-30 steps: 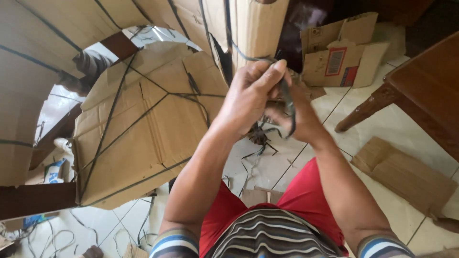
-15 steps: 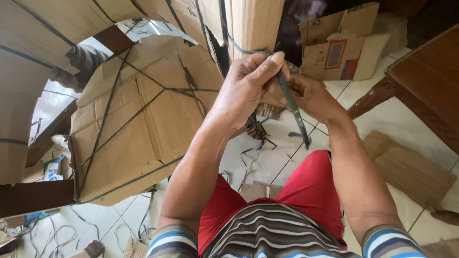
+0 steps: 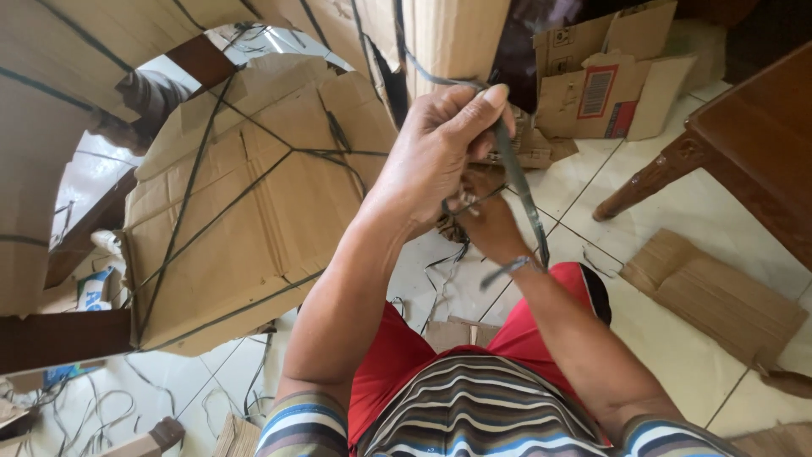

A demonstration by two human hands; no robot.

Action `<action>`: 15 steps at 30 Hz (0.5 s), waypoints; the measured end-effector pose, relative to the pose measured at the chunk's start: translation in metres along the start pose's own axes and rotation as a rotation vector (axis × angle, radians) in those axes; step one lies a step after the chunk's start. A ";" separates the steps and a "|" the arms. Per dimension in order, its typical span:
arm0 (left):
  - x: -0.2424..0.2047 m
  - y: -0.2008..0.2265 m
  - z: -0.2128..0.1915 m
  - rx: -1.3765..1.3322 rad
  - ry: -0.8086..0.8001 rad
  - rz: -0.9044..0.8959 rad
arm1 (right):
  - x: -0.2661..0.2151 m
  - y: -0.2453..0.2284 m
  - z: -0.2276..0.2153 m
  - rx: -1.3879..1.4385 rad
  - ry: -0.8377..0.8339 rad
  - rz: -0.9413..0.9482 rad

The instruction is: Wrapping wooden chair components with cardboard and securing them with plastic ties for protection.

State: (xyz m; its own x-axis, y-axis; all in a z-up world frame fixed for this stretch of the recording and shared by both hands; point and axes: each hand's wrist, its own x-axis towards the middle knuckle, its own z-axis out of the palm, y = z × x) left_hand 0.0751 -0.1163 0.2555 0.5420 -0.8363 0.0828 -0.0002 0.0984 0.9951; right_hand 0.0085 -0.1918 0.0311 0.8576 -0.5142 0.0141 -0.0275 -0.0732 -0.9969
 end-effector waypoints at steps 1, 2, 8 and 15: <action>0.001 0.001 -0.001 0.062 -0.063 -0.004 | -0.004 -0.015 0.007 -0.278 0.004 -0.047; 0.001 0.000 -0.001 0.065 -0.060 -0.001 | -0.002 -0.013 0.015 -0.277 0.002 -0.053; -0.001 -0.010 0.004 0.106 -0.051 0.083 | 0.022 0.063 -0.009 -0.641 0.226 -0.342; -0.009 -0.042 0.024 0.400 0.242 0.290 | 0.054 0.199 -0.124 -1.313 0.205 -0.431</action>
State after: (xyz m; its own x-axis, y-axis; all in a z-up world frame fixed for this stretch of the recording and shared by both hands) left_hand 0.0505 -0.1257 0.2141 0.6498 -0.6531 0.3889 -0.4722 0.0540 0.8798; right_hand -0.0142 -0.3402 -0.1567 0.8355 -0.3520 0.4220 -0.3369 -0.9348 -0.1127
